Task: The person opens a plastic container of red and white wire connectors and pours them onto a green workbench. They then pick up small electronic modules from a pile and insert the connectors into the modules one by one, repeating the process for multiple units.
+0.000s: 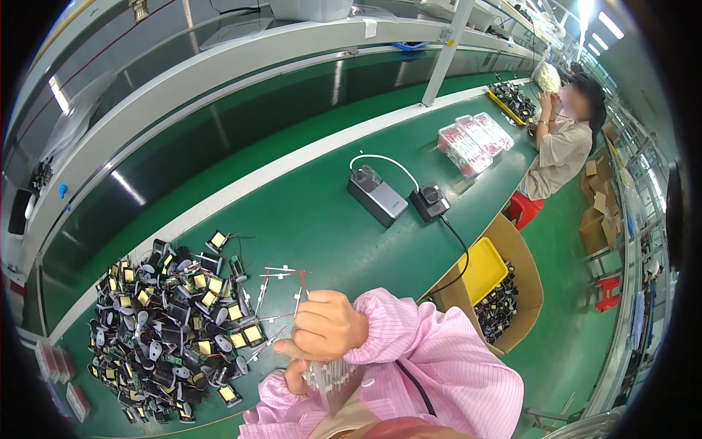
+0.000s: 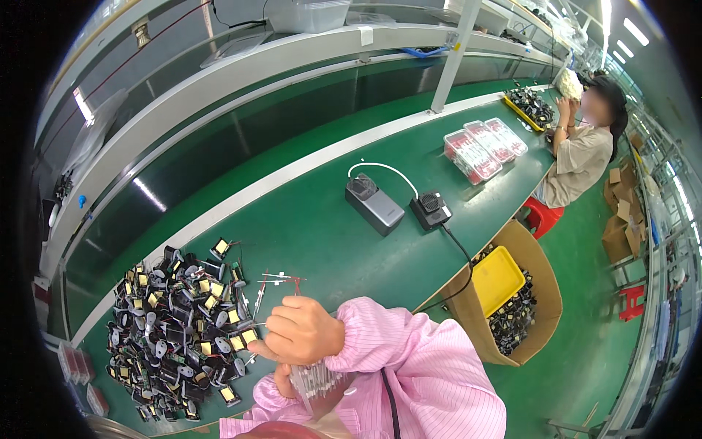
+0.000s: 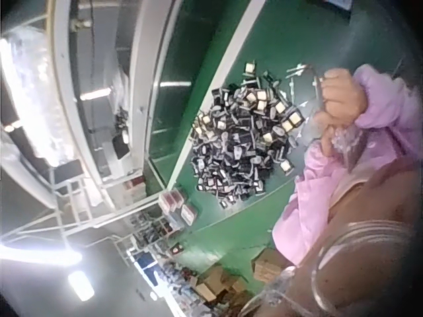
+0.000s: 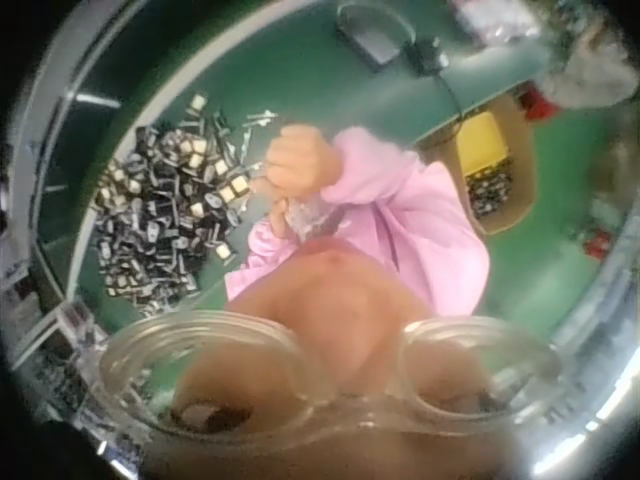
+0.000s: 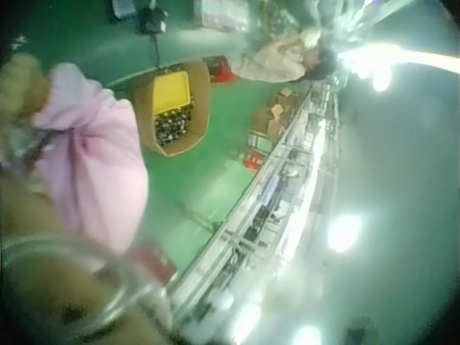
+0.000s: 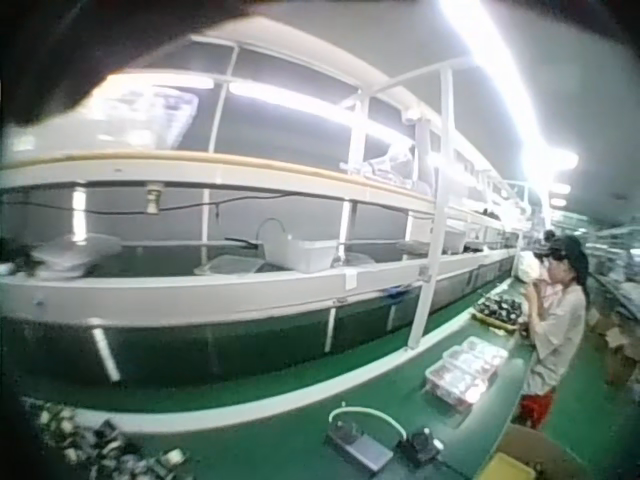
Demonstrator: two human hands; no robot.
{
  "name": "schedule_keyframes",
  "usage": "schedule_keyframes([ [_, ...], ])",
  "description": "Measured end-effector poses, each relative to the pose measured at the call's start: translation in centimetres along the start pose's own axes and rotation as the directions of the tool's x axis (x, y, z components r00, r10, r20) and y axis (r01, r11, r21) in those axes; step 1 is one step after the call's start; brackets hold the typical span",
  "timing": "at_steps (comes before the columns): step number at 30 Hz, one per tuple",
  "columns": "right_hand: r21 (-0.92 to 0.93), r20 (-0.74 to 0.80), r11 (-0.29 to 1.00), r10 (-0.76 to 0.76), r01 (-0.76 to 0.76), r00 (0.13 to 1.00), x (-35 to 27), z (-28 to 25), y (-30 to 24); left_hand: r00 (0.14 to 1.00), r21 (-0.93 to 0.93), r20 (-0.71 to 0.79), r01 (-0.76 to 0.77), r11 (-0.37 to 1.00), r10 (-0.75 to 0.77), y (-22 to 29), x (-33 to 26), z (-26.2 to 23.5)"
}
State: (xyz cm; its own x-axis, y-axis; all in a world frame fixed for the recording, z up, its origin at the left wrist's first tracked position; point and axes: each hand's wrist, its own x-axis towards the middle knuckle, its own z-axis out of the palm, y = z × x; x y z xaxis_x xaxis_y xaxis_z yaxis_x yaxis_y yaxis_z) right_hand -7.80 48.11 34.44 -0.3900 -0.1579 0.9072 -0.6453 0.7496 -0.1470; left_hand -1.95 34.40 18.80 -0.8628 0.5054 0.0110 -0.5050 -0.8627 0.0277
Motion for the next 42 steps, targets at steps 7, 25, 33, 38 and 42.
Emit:
schedule_keyframes([
  [7, -0.031, -0.064, 0.999, 0.012, -0.014, 0.998, -0.1, 0.1, 0.3, 0.986, -0.272, 0.040, 0.168, 0.947, -0.163, 0.8, -0.2, -4.2],
  [25, -0.052, 0.175, 0.966, 0.259, -0.254, 0.950, -0.5, 0.0, 1.2, 0.961, -0.022, -0.233, 0.147, 0.989, -0.148, -0.2, 2.2, 5.0],
  [33, -0.107, 0.029, 0.989, 0.103, -0.099, 0.994, 0.6, -0.4, 0.9, 0.951, -0.042, -0.305, 0.036, 0.998, -0.047, -0.9, 1.2, 2.7],
  [38, -0.140, 0.011, 0.990, 0.016, -0.015, 1.000, 0.2, -1.0, 0.3, 0.998, -0.197, -0.015, 0.051, 0.979, -0.055, -0.6, 1.1, -1.3],
  [42, -0.151, 0.046, 0.988, 0.052, -0.045, 0.998, -0.6, -1.7, -0.2, 0.977, -0.131, -0.197, 0.061, 0.990, -0.086, -0.2, 0.8, -0.8],
])
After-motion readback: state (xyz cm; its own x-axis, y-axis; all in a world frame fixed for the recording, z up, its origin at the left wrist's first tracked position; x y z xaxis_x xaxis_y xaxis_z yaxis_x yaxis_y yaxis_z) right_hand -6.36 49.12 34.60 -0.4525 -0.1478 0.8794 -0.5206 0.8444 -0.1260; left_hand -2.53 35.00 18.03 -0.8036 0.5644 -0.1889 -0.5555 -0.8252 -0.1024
